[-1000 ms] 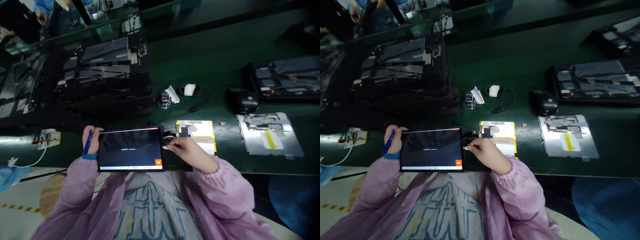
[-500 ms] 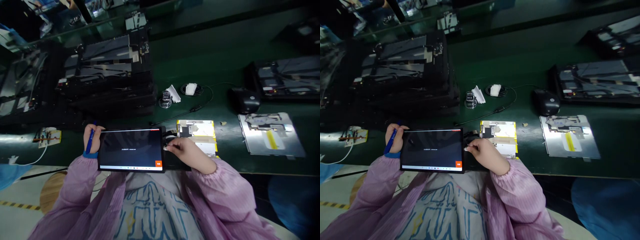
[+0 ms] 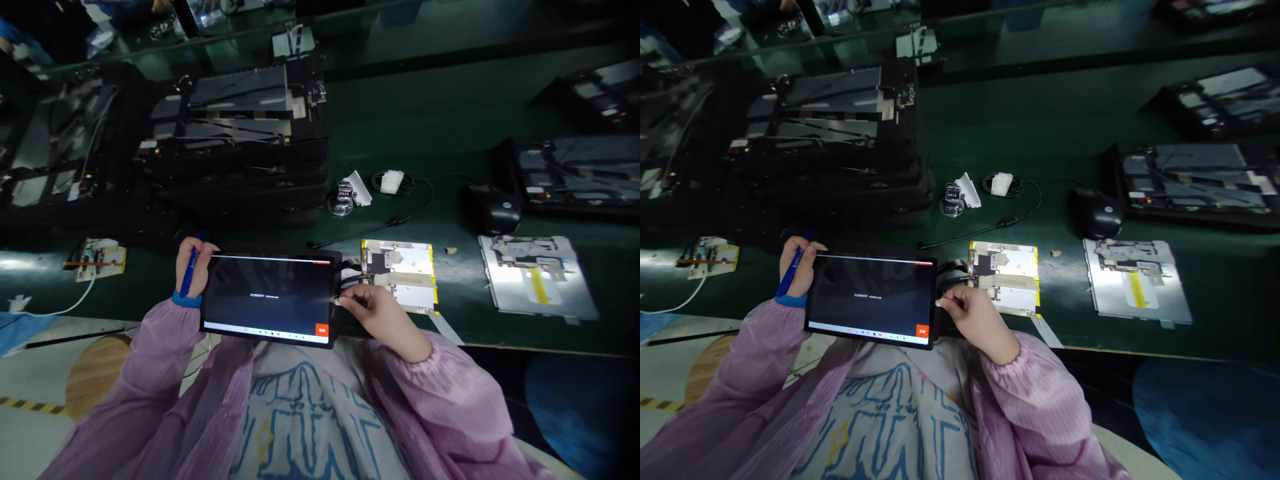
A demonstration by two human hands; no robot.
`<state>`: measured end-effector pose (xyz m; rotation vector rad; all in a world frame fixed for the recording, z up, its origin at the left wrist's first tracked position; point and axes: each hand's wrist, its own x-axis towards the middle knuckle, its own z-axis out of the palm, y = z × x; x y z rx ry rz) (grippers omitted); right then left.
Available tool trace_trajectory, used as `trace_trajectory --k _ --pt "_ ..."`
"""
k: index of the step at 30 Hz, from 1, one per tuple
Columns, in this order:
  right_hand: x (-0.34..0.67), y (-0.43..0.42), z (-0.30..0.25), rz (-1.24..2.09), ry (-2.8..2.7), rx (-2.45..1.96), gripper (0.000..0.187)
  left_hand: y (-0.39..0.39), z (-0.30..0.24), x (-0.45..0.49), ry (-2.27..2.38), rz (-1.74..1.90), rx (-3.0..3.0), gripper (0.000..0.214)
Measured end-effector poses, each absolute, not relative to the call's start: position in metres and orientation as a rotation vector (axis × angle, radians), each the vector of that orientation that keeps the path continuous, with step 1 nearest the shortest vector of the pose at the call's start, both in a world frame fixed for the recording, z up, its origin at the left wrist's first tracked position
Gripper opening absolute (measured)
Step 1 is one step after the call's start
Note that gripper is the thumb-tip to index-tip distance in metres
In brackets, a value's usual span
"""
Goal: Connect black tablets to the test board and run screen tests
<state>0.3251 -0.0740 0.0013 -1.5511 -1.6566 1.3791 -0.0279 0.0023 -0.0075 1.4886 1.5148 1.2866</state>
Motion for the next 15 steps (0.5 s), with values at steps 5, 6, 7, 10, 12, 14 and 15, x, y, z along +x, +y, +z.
trace_trajectory --k 5,6,7,10,12,14,15 --pt "0.323 -0.079 0.001 1.367 -1.662 -1.524 0.028 0.0 -0.005 -0.024 1.489 1.305 1.437 0.038" --pt "0.323 -0.08 0.0 1.347 -1.685 -1.516 0.028 -0.001 -0.005 -0.024 1.489 1.296 1.42 0.038" --pt "0.323 -0.081 0.0 1.321 -1.712 -1.507 0.028 -0.001 -0.005 -0.024 1.494 1.283 1.402 0.037" --pt "0.325 -0.088 -0.004 1.219 -1.806 -1.456 0.027 -0.002 -0.005 -0.026 1.541 1.242 1.369 0.037" --pt "0.326 -0.093 -0.006 1.115 -1.885 -1.389 0.024 -0.003 -0.004 -0.026 1.576 1.214 1.353 0.037" --pt "0.328 -0.097 -0.008 0.972 -1.955 -1.305 0.02 -0.005 -0.002 -0.026 1.59 1.188 1.353 0.036" --pt "0.328 -0.098 -0.009 0.9 -1.983 -1.262 0.018 -0.006 -0.001 -0.026 1.596 1.178 1.36 0.035"
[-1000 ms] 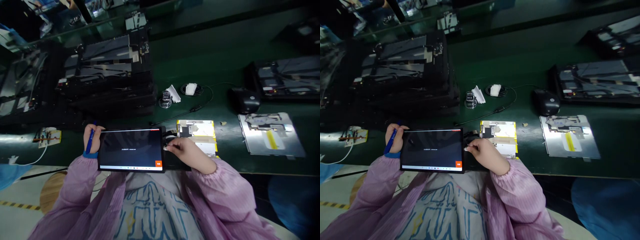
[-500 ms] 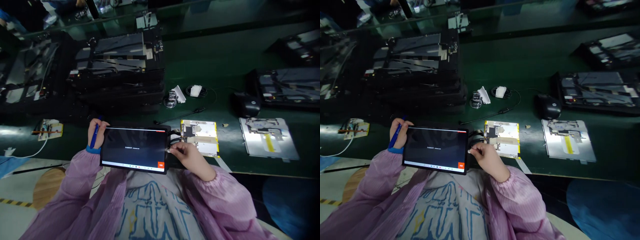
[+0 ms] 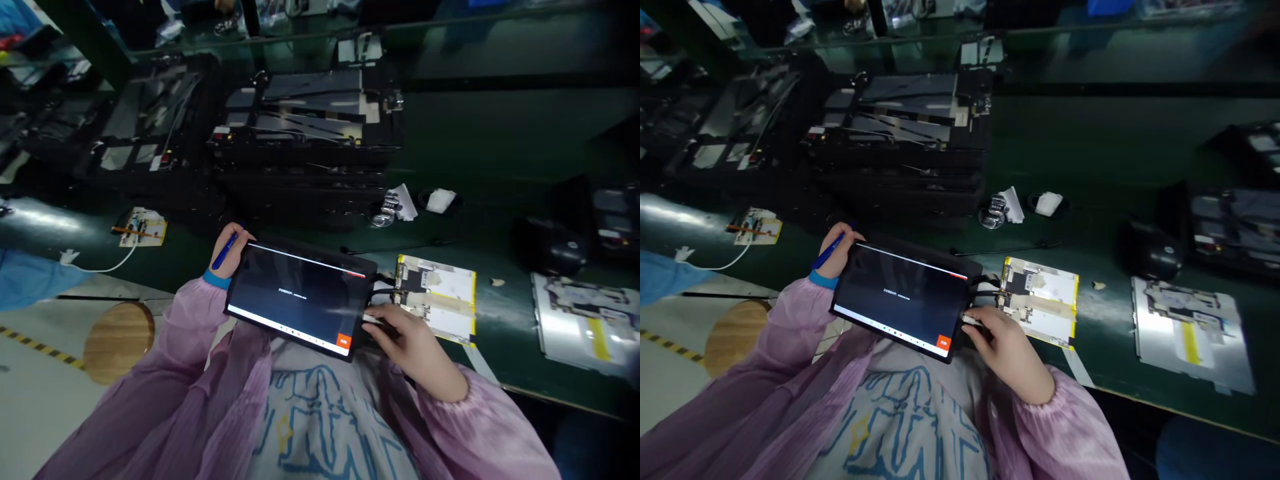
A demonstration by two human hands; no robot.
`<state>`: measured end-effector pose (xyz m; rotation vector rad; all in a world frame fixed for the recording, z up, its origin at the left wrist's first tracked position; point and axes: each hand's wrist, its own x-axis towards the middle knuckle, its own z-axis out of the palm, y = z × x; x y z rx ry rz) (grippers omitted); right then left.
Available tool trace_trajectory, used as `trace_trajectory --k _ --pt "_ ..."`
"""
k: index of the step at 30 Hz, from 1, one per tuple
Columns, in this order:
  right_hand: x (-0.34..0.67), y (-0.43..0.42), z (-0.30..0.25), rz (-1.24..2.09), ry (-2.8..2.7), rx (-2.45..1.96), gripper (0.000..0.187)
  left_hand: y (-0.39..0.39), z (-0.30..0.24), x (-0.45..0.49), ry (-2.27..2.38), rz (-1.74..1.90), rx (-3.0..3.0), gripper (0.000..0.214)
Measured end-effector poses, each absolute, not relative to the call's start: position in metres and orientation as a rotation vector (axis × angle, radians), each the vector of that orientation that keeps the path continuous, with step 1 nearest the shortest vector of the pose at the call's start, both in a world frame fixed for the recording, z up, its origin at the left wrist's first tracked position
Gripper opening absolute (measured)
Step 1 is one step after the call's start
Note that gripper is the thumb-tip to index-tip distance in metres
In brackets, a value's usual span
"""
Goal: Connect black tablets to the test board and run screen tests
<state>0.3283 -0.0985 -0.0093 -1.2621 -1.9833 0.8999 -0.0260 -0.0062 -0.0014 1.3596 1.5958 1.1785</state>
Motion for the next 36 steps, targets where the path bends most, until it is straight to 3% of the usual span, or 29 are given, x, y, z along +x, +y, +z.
trace_trajectory --k 9,22,29,36 --pt "0.331 -0.101 -0.024 0.551 -2.11 -1.1 0.014 -0.01 -0.004 -0.028 1.585 1.157 1.416 0.029" --pt "0.335 -0.094 -0.022 0.91 -2.041 -1.213 0.02 -0.009 0.003 -0.024 1.619 1.151 1.403 0.031" --pt "0.345 -0.093 -0.017 0.819 -2.019 -1.245 0.02 -0.008 0.0 -0.025 1.616 1.167 1.407 0.03" --pt "0.36 -0.053 0.006 0.73 -1.892 -1.608 0.027 -0.006 -0.003 -0.027 1.602 1.162 1.457 0.03"
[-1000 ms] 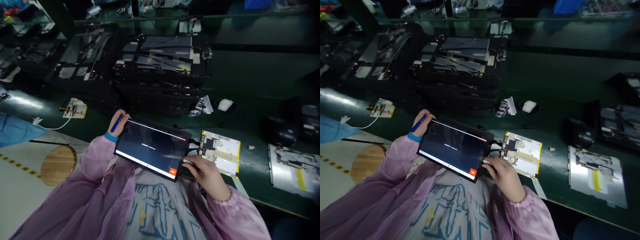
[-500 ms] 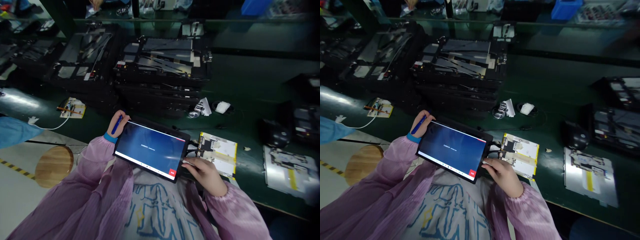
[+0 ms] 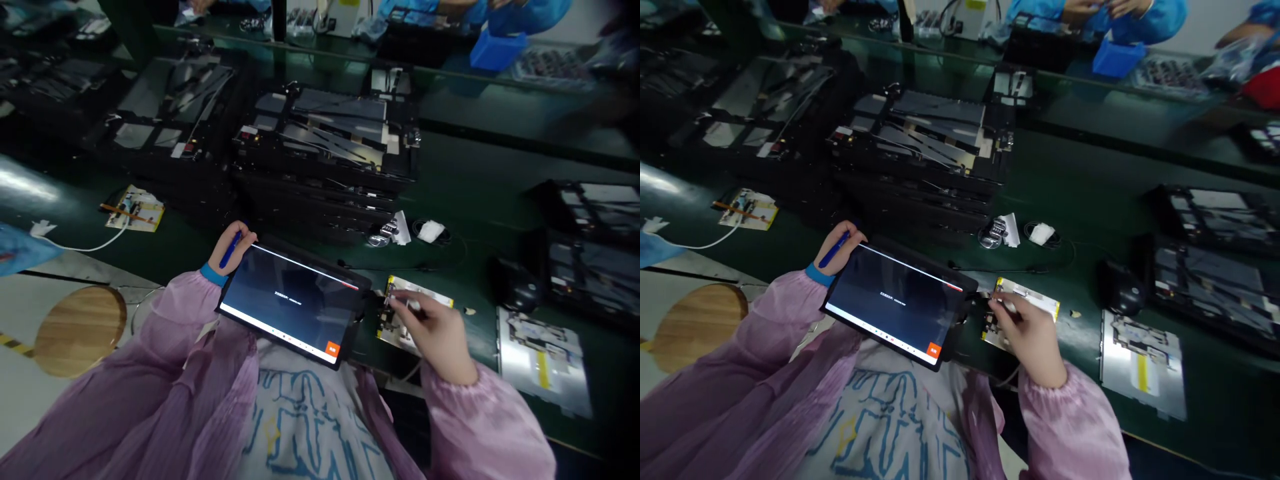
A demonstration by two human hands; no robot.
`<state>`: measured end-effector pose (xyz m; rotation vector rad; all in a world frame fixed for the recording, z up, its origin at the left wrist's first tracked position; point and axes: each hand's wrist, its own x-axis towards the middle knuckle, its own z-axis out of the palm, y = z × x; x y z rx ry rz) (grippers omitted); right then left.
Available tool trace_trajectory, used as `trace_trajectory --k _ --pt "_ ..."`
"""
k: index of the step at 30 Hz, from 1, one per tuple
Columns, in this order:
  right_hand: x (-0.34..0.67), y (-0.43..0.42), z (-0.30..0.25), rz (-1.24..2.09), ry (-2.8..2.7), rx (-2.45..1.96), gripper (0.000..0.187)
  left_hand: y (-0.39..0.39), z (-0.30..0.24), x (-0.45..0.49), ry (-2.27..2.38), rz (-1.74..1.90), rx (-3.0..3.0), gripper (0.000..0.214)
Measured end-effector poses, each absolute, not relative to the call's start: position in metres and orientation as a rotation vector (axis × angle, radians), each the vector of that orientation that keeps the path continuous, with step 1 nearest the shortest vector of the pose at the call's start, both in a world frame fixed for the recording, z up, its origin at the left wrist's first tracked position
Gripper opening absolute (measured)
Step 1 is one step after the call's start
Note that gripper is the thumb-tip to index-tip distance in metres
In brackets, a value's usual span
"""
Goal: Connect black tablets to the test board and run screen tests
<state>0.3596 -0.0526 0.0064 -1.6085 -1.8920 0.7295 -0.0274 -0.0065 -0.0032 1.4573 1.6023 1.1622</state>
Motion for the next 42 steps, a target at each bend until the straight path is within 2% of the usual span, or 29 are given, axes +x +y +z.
trace_trajectory --k 9,14,17,23,27,34,38,40,42 --pt "0.304 0.035 0.001 1.027 -2.207 -1.497 0.021 -0.005 0.0 -0.028 1.649 1.165 1.466 0.029" --pt "0.304 0.036 0.016 1.163 -2.159 -1.526 0.04 -0.004 0.0 -0.028 1.652 1.156 1.474 0.032" --pt "0.319 0.025 0.026 1.208 -2.055 -1.542 0.044 -0.003 0.0 -0.029 1.668 1.137 1.483 0.032" --pt "0.336 0.003 0.017 1.032 -1.932 -1.531 0.035 -0.001 0.0 -0.03 1.674 1.127 1.503 0.033" --pt "0.324 0.007 0.011 0.893 -2.109 -1.481 0.031 -0.001 -0.001 -0.03 1.664 1.153 1.474 0.036" --pt "0.315 0.017 0.014 0.887 -2.284 -1.478 0.022 0.0 0.001 -0.028 1.672 1.156 1.438 0.036" --pt "0.317 0.018 0.013 0.773 -2.348 -1.496 0.016 0.001 0.002 -0.027 1.685 1.167 1.442 0.037" --pt "0.319 0.016 0.015 0.741 -2.264 -1.538 0.016 0.001 0.001 -0.027 1.68 1.18 1.441 0.037" --pt "0.325 0.009 0.021 0.858 -2.048 -1.549 0.019 0.001 0.0 -0.028 1.679 1.178 1.445 0.037"
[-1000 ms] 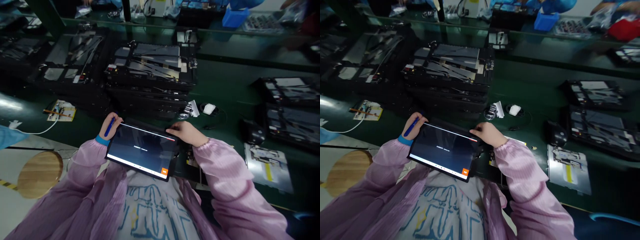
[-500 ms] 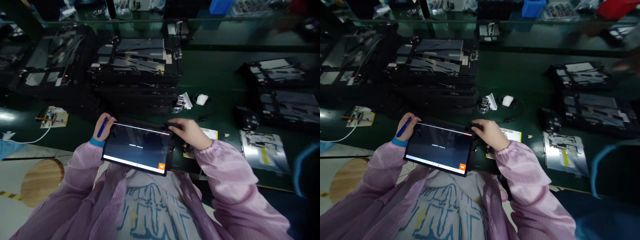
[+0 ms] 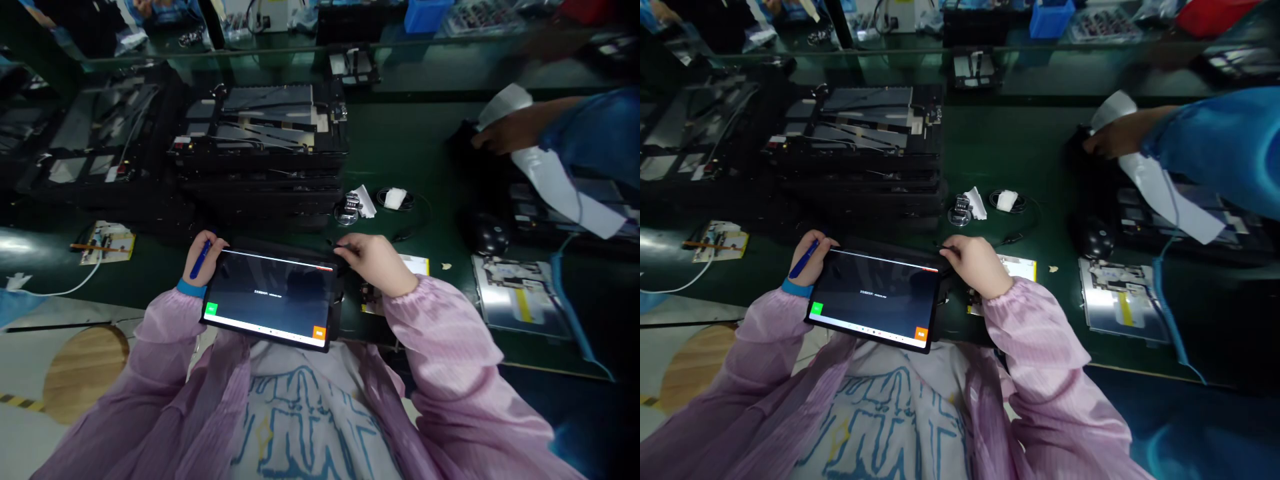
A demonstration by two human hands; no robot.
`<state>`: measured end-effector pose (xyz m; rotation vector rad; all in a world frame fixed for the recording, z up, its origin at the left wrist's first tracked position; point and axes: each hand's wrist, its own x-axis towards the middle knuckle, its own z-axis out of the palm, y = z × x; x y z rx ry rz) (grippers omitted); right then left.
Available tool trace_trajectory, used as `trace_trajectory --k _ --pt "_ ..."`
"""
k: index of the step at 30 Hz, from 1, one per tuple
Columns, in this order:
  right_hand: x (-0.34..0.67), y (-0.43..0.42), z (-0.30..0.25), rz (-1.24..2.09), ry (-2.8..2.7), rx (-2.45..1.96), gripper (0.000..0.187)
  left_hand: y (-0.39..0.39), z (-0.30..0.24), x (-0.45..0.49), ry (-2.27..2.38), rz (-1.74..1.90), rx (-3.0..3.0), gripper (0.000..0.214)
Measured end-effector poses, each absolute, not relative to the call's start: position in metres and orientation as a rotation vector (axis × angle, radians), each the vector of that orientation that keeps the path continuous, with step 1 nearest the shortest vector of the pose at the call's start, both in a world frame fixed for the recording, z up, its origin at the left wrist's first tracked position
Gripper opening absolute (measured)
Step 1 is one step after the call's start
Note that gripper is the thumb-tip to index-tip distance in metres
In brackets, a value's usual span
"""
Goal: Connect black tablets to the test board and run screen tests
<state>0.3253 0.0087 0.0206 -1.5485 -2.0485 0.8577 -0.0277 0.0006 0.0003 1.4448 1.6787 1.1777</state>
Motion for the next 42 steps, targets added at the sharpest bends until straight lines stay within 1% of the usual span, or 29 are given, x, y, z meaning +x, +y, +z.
trace_trajectory --k 3,5,7,9,11,16,20,23,36,42 --pt "0.34 -0.012 0.032 1.245 -1.682 -1.43 0.029 0.0 0.001 -0.028 1.699 1.141 1.472 0.037" --pt "0.351 -0.03 0.038 1.48 -1.545 -1.313 0.038 0.0 0.002 -0.028 1.713 1.12 1.479 0.037" --pt "0.356 -0.047 0.038 1.642 -1.51 -1.226 0.042 0.001 0.003 -0.027 1.722 1.109 1.468 0.037" --pt "0.356 -0.062 0.033 1.711 -1.528 -1.21 0.04 0.001 0.003 -0.027 1.723 1.101 1.458 0.038" --pt "0.351 -0.072 0.023 1.656 -1.55 -1.269 0.036 0.002 0.004 -0.027 1.718 1.096 1.459 0.039" --pt "0.337 -0.085 0.001 1.392 -1.569 -1.419 0.027 0.003 0.003 -0.027 1.722 1.108 1.471 0.037" --pt "0.333 -0.089 -0.005 1.298 -1.641 -1.421 0.017 0.003 0.0 -0.03 1.73 1.108 1.488 0.032" --pt "0.332 -0.09 -0.006 1.278 -1.689 -1.378 0.013 0.004 -0.003 -0.031 1.721 1.124 1.496 0.031" --pt "0.328 -0.091 -0.018 1.261 -1.642 -1.331 0.018 0.002 0.0 -0.028 1.736 1.126 1.506 0.031" --pt "0.327 -0.089 -0.016 1.289 -1.646 -1.322 0.015 0.003 -0.001 -0.028 1.713 1.116 1.497 0.032"
